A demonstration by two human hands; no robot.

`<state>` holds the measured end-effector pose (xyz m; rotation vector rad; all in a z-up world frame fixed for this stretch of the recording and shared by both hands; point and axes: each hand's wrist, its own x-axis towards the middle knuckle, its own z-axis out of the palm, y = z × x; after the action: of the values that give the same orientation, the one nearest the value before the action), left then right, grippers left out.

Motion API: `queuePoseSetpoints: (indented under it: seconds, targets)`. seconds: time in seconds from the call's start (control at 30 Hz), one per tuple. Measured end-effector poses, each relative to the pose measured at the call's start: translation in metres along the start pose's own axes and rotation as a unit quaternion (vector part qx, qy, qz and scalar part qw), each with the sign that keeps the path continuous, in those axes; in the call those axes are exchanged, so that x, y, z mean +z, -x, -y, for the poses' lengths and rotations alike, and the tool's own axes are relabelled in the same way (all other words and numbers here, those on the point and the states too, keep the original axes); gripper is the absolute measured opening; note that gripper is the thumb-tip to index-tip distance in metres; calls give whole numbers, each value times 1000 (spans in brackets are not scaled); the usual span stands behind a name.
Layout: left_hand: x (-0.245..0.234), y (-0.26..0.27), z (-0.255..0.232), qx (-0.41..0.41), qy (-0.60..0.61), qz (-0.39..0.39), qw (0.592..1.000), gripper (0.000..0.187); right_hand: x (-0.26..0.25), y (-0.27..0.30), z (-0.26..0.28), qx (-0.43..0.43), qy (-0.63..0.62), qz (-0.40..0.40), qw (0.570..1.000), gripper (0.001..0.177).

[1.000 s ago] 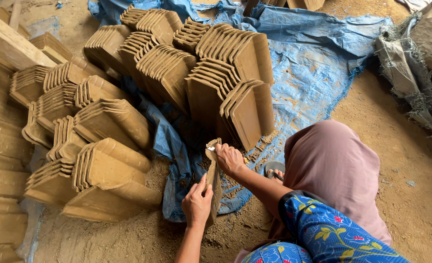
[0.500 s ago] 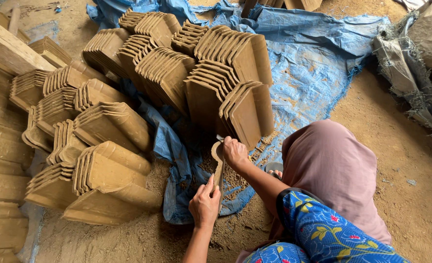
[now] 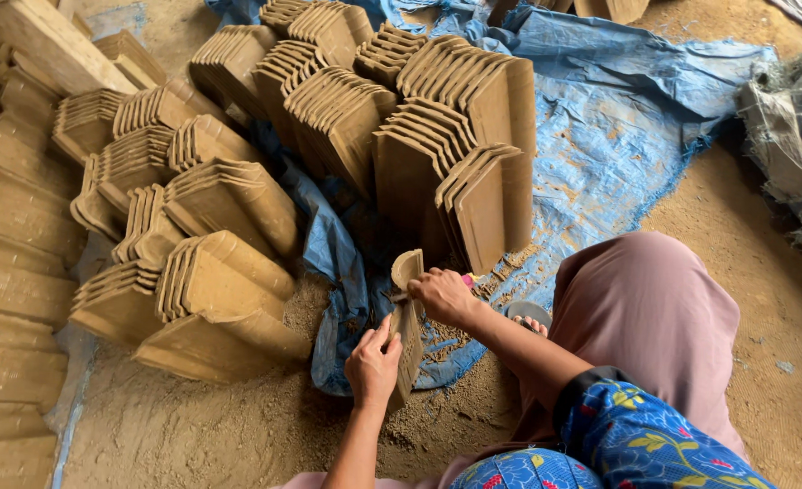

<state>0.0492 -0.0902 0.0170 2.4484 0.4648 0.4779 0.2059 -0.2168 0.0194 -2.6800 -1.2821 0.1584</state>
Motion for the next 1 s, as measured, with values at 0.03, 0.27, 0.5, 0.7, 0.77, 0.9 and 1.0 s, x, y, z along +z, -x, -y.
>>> queuePoseSetpoints:
  seconds: [0.03,0.27,0.5,0.7,0.77,0.9,1.0]
  targets:
    - [0,1,3,-3,1,-3,1000,38,2,0,4,-4,2,2,1000,19]
    - [-5,1,-1,5,-9,8,1000,36,18,-11,7,43,62,-38,996,27]
    - [-2,0,-1,-2,-15,14,1000,37,26,-25,13,127,74,-13,989,28]
    - [3,-1,0,-2,-23,4,1000,37,23,-38,10,176,122,-18,977,23]
    - [3,1,-6,-1,-18,9,1000,37,27,-49,-6,205,83,-22,975,22]
    - [0,2,-9,-16,-6,9,1000,37,6,-47,-8,300,-119,-32,946,22]
    - [-6,-1,-9,-54,33,13,998,35,-6,-28,-13,258,-237,-1,937,19]
